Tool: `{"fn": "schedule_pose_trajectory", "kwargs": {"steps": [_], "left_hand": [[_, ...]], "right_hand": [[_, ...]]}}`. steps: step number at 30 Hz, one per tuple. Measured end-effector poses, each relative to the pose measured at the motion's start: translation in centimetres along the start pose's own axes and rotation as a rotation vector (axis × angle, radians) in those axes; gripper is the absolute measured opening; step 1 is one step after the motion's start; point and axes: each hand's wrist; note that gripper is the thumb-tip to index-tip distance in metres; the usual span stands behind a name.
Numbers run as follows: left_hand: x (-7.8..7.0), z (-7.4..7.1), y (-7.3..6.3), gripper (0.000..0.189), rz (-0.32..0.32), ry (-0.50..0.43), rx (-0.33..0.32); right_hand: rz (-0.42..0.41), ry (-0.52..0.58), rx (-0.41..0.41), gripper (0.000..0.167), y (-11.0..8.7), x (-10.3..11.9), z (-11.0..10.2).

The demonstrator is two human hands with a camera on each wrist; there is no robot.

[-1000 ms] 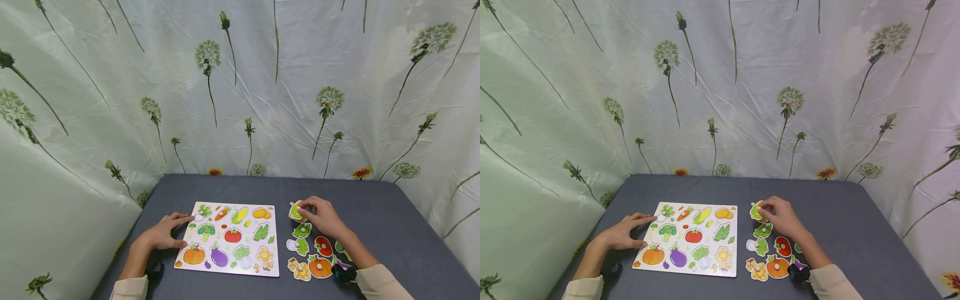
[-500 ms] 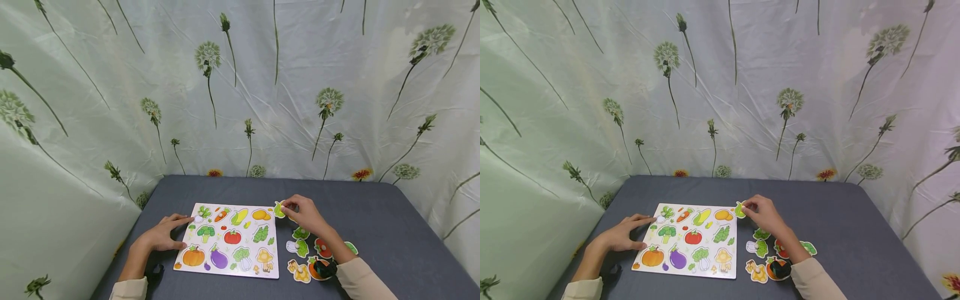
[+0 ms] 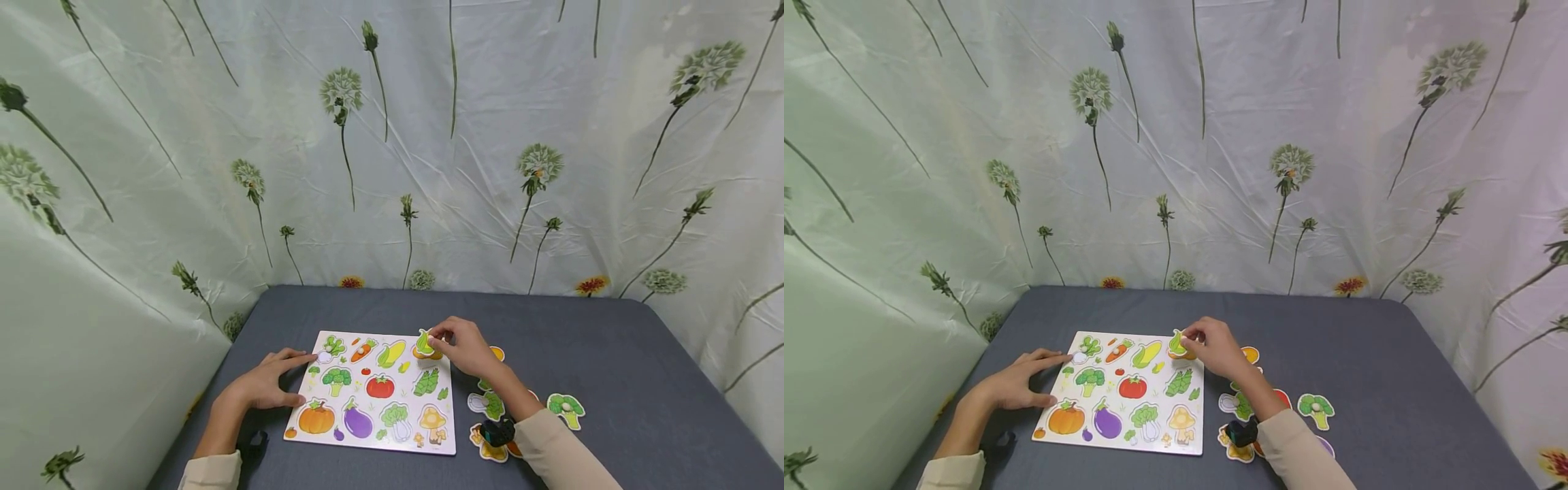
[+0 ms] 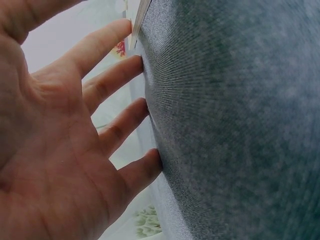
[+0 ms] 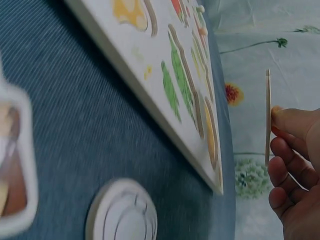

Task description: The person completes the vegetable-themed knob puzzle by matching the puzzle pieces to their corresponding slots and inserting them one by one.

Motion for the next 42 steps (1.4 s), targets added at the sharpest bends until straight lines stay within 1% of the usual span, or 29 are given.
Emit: {"fn": "schedule_pose_trajectory", "kwargs": {"steps": [7, 11, 18, 21, 30, 39, 42], "left_hand": [[0.4, 0.1, 0.1, 0.087, -0.003, 0.0, -0.007], [0.5, 0.2, 0.2, 0.087, -0.002, 0.002, -0.005], [0.5, 0.3, 0.1, 0.086, 0.028, -0.005, 0.005], [0.6, 0.4, 0.1, 0.087, 0.018, -0.01, 0.01], [0.9, 0.3, 0.5, 0.086, 0.026, -0.013, -0.004], [0.9, 0.3, 0.4, 0.086, 0.028, -0.014, -0.002], [0.9, 0.3, 0.4, 0.085, 0.039, -0.008, 0.0]], "right_hand": [[0.035, 0.038, 0.023, 0.007, 1.2, 1.2, 1.6], [0.028, 0.051, 0.042, 0.008, 1.5, 1.5, 2.6], [-0.012, 0.066, 0.069, 0.008, 1.9, 1.9, 3.7], [-0.006, 0.076, 0.085, 0.008, 2.1, 2.3, 4.0], [-0.03, 0.056, 0.097, 0.007, 2.6, 2.4, 5.3], [-0.026, 0.047, 0.132, 0.007, 2.9, 2.2, 6.8], [-0.022, 0.035, 0.141, 0.007, 2.9, 2.3, 7.0]]}}
Point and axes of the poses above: each hand's wrist, its own y-axis towards the middle knuckle, its own z-axis out of the palm, x = y × z, and after that the axes turned 1 degree about -z, right-handed
